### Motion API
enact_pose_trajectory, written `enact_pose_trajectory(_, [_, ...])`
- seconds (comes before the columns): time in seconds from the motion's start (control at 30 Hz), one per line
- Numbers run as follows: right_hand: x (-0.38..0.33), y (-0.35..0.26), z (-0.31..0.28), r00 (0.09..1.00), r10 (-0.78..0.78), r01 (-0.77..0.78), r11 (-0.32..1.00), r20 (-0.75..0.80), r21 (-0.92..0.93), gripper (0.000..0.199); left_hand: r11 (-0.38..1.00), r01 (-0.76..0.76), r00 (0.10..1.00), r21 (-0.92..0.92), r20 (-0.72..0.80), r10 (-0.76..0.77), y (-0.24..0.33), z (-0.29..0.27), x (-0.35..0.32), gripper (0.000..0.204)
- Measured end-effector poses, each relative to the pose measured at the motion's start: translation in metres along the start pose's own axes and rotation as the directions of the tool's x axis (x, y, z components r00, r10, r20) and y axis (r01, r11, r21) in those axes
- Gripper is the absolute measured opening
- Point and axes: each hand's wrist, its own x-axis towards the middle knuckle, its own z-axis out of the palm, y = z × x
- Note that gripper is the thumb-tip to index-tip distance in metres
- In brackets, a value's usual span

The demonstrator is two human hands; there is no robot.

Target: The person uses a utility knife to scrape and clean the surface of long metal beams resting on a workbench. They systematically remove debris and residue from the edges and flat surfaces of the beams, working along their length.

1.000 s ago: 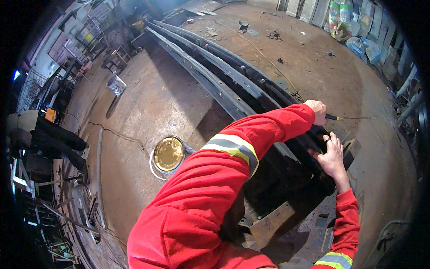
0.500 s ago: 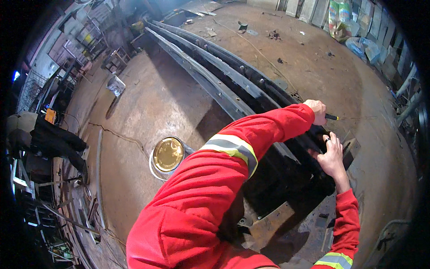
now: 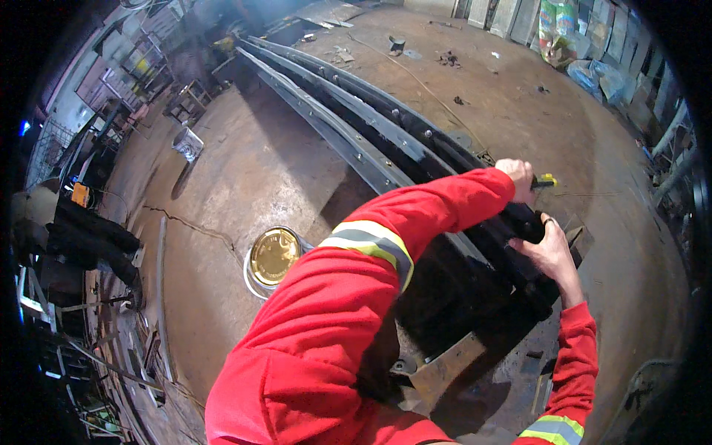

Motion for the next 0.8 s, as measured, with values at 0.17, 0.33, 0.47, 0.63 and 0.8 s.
enact_pose_trajectory(0.17, [-0.002, -0.003, 0.002, 1.0, 0.013, -0.014, 0.999, -0.027, -0.03, 0.104, 0.989, -0.04, 0.999, -0.142, 0.016, 0.043, -0.011, -0.022, -0.008, 0.044])
enact_pose_trajectory(0.33, [-0.006, -0.001, 0.004, 0.998, -0.033, 0.027, 0.994, -0.061, -0.103, 0.101, 0.977, -0.196, 0.981, -0.087, -0.032, 0.194, -0.003, -0.031, -0.033, 0.036])
enact_pose_trajectory(0.47, [-0.011, -0.005, 0.003, 0.996, -0.054, 0.043, 0.99, -0.077, -0.132, 0.099, 0.961, -0.252, 0.967, -0.114, -0.054, 0.248, -0.003, -0.041, -0.043, 0.034])
enact_pose_trajectory(0.63, [-0.015, -0.012, 0.003, 0.996, -0.013, 0.0, 0.991, -0.092, -0.131, 0.097, 0.954, -0.238, 0.971, -0.182, -0.08, 0.227, -0.002, -0.045, -0.051, 0.033])
enact_pose_trajectory(0.8, [-0.017, -0.012, 0.003, 0.994, 0.002, -0.014, 0.993, -0.106, -0.116, 0.088, 0.95, -0.214, 0.976, -0.226, -0.086, 0.2, 0.0, -0.046, -0.051, 0.034])
